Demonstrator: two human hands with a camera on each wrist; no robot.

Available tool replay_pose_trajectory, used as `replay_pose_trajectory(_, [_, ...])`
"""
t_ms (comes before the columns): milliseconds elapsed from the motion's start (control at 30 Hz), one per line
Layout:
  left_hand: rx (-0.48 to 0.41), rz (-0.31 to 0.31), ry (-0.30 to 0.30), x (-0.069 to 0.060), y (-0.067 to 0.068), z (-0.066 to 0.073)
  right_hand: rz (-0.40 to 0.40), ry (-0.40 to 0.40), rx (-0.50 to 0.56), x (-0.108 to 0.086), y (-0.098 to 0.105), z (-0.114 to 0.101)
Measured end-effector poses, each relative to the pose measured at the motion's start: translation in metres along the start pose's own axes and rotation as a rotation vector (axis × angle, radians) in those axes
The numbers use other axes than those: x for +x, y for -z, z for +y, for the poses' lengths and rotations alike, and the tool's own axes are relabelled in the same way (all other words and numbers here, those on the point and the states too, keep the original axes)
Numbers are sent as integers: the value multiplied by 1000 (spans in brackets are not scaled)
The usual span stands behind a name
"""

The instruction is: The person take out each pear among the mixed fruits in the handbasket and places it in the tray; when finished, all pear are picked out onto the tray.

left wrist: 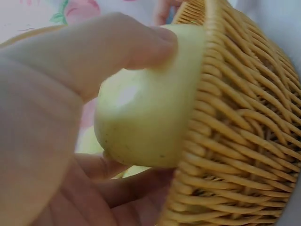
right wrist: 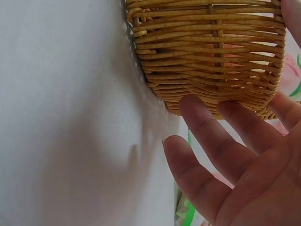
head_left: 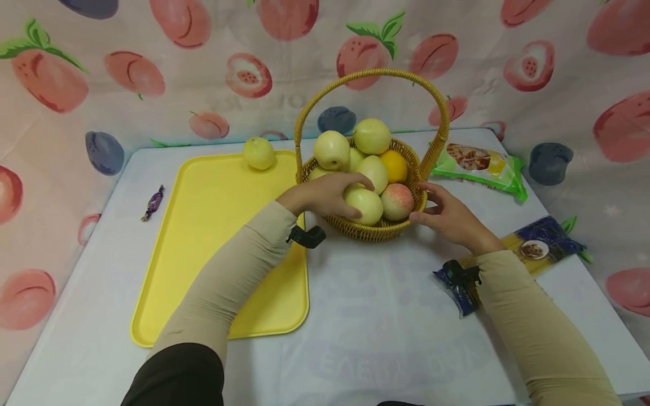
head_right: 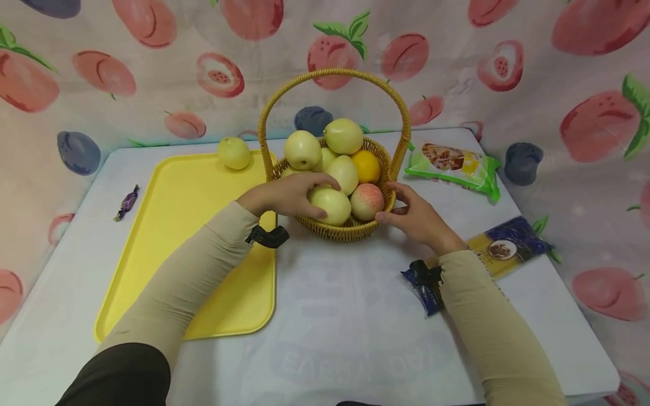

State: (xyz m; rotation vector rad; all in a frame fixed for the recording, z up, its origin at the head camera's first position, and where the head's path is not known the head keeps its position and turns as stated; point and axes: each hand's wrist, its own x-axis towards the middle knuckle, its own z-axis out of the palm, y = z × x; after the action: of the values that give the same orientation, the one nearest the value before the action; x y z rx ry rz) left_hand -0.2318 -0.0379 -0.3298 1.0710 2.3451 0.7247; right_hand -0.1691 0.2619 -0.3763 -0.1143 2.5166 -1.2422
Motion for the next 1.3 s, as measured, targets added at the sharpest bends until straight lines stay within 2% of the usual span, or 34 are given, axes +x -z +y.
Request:
replay_pose_trajectory(267, [3,60,-54,-16,15,8,5,9,-10,-1,0,0])
replay_pose_trajectory(433, [29,102,-38,-30,23,8,8,16,-13,-2,0,0])
replay_pose_trajectory(700, [-23,127,-22,-49,29,1,8,6,-12,-1,0,-1])
replay_pose_trajectory(933, [-3,177,-2,-70,35,-2,9,16,-12,-2,0,-1])
replay_pose_trajectory(1133, [-1,211,-9,-78,34,-6,8,19,-10,-2,0,-1])
replay_pose_trajectory(1200, [-23,231,-3,-78,32,-8,7,22,-11,-1,0,-1])
replay_pose_trajectory(1300, [-103,264,18,-78,28,-11,6,28,-7,-1,0,0])
